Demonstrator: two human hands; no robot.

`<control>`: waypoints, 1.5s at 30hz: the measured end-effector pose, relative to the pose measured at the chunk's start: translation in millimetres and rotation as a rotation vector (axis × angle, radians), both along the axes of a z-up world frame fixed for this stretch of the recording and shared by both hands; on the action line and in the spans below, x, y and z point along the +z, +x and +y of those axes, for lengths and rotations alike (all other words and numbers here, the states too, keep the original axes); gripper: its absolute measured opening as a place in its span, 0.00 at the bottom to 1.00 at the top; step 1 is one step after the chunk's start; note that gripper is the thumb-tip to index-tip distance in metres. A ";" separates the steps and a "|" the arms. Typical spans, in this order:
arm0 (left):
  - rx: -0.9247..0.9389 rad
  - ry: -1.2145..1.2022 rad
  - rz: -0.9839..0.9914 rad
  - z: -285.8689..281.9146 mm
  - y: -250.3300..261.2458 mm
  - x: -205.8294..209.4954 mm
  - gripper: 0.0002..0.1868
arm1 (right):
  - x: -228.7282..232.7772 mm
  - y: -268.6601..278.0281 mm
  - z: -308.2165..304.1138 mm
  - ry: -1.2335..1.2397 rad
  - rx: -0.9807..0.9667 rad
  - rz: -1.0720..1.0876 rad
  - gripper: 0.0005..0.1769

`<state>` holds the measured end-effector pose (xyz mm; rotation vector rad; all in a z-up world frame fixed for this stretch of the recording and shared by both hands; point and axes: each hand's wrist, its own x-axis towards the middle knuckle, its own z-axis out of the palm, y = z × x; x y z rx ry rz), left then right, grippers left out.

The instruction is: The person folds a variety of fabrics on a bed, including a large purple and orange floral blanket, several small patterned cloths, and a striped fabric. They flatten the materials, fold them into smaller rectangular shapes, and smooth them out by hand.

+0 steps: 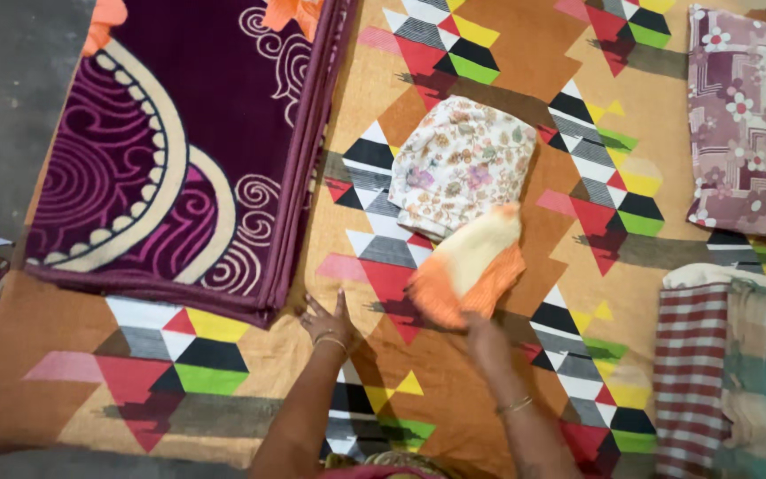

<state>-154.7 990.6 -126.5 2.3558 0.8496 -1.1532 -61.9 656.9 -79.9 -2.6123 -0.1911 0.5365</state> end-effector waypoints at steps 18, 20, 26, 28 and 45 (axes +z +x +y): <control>-0.227 -1.010 -0.243 -52.9 -346.5 161.3 0.40 | 58.7 -135.7 -89.0 0.010 0.340 0.172 0.24; -0.238 -0.842 -0.580 -77.2 -368.4 163.7 0.27 | 66.9 -144.6 -109.6 -0.016 0.196 0.296 0.26; -0.124 -0.609 -0.806 -120.5 -426.7 230.0 0.16 | 63.5 -186.0 -173.2 -0.139 0.328 0.253 0.26; -0.116 -0.541 -0.729 -135.1 -449.7 263.3 0.13 | 52.2 -202.3 -197.9 -0.118 0.359 0.265 0.27; 0.092 -0.400 -0.439 -225.6 -525.5 224.4 0.23 | 51.9 -238.7 -122.9 0.102 0.503 0.196 0.27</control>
